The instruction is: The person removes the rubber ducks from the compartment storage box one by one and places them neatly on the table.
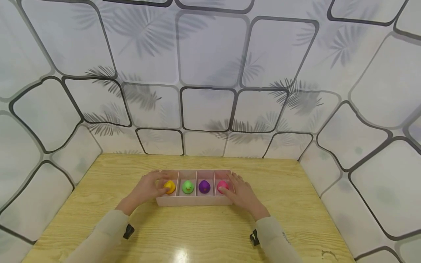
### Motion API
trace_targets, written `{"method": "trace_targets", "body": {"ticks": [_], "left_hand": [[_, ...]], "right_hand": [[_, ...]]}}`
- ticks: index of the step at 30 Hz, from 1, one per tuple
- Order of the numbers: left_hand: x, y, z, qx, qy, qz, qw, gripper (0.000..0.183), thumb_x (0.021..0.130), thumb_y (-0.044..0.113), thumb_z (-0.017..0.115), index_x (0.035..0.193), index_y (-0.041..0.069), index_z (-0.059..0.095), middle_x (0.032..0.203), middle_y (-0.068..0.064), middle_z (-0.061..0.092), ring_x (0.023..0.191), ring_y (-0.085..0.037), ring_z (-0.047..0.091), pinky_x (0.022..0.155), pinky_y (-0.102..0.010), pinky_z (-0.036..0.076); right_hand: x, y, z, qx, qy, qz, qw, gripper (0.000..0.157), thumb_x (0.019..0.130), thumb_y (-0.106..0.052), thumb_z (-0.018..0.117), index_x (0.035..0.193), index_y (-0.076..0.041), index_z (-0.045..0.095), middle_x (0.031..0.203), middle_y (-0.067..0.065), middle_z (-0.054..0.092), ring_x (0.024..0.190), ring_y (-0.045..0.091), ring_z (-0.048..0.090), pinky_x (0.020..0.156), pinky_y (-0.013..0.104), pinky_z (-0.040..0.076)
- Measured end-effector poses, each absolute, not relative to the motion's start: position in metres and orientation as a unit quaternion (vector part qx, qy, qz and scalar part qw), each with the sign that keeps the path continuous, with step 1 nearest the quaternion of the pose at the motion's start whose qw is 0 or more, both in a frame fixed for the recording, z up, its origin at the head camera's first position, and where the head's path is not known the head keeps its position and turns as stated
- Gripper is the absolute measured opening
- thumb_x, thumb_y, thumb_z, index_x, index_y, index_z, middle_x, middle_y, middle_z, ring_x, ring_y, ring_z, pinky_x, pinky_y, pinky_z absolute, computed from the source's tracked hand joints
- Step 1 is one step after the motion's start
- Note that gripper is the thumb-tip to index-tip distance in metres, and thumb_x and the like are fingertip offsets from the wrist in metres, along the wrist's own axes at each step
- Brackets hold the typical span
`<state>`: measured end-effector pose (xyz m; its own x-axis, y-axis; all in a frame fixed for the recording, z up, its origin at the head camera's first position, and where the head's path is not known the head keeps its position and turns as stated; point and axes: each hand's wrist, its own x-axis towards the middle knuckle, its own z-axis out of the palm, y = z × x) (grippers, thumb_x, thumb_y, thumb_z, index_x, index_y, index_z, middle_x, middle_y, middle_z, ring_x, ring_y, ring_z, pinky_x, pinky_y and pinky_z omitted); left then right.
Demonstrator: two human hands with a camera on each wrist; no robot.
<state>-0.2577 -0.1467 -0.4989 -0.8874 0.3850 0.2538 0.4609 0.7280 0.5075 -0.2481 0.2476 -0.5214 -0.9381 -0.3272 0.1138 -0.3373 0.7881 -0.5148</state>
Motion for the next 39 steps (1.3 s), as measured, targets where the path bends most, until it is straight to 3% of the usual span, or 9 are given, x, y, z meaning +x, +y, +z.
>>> {"method": "trace_targets", "body": {"ticks": [8,12,20,28,33,39], "left_hand": [[-0.263,-0.144,-0.502,-0.237,-0.928,-0.286,0.018,0.049,0.088,0.013,0.083,0.136,0.009,0.070,0.135,-0.013,0.072,0.125,-0.040,0.067,0.107,-0.059,0.054],[-0.264,-0.141,-0.501,-0.246,-0.931,-0.267,0.025,0.047,0.087,0.010,0.082,0.133,0.005,0.071,0.135,-0.015,0.072,0.126,-0.041,0.066,0.108,-0.058,0.053],[-0.263,-0.134,-0.491,-0.225,-0.942,-0.249,-0.024,0.048,0.086,0.004,0.084,0.132,0.004,0.072,0.146,-0.015,0.065,0.132,-0.039,0.062,0.114,-0.056,0.049],[-0.268,-0.130,-0.489,-0.219,-0.948,-0.225,-0.043,0.047,0.085,0.004,0.085,0.131,0.006,0.073,0.146,-0.010,0.065,0.112,-0.027,0.065,0.107,-0.051,0.054],[-0.269,-0.130,-0.490,-0.225,-0.951,-0.209,-0.038,0.031,0.084,0.006,0.087,0.113,0.004,0.078,0.138,-0.010,0.069,0.097,-0.024,0.061,0.095,-0.047,0.056],[-0.271,-0.130,-0.492,-0.222,-0.953,-0.201,-0.040,0.027,0.084,0.010,0.088,0.109,0.005,0.078,0.131,-0.010,0.071,0.093,-0.022,0.060,0.091,-0.047,0.056]], "right_hand": [[-0.249,0.248,-0.524,0.173,-0.948,0.266,0.012,0.079,0.104,-0.053,0.057,0.167,-0.013,0.030,0.169,0.027,0.030,0.153,0.054,0.033,0.122,0.073,0.029],[-0.249,0.248,-0.524,0.178,-0.948,0.263,0.017,0.079,0.104,-0.053,0.058,0.167,-0.013,0.030,0.169,0.027,0.031,0.153,0.054,0.034,0.121,0.073,0.029],[-0.250,0.248,-0.525,0.182,-0.950,0.255,0.015,0.080,0.104,-0.053,0.057,0.166,-0.010,0.030,0.168,0.028,0.032,0.153,0.053,0.034,0.122,0.073,0.029],[-0.250,0.247,-0.525,0.184,-0.949,0.253,0.019,0.079,0.105,-0.052,0.057,0.167,-0.011,0.030,0.168,0.027,0.033,0.152,0.053,0.035,0.122,0.072,0.030],[-0.249,0.247,-0.525,0.187,-0.949,0.253,0.020,0.078,0.105,-0.051,0.056,0.166,-0.010,0.031,0.168,0.026,0.033,0.152,0.052,0.036,0.122,0.072,0.030],[-0.249,0.247,-0.525,0.187,-0.947,0.262,0.018,0.077,0.105,-0.050,0.057,0.165,-0.009,0.033,0.168,0.025,0.035,0.152,0.051,0.037,0.122,0.070,0.031]]}}
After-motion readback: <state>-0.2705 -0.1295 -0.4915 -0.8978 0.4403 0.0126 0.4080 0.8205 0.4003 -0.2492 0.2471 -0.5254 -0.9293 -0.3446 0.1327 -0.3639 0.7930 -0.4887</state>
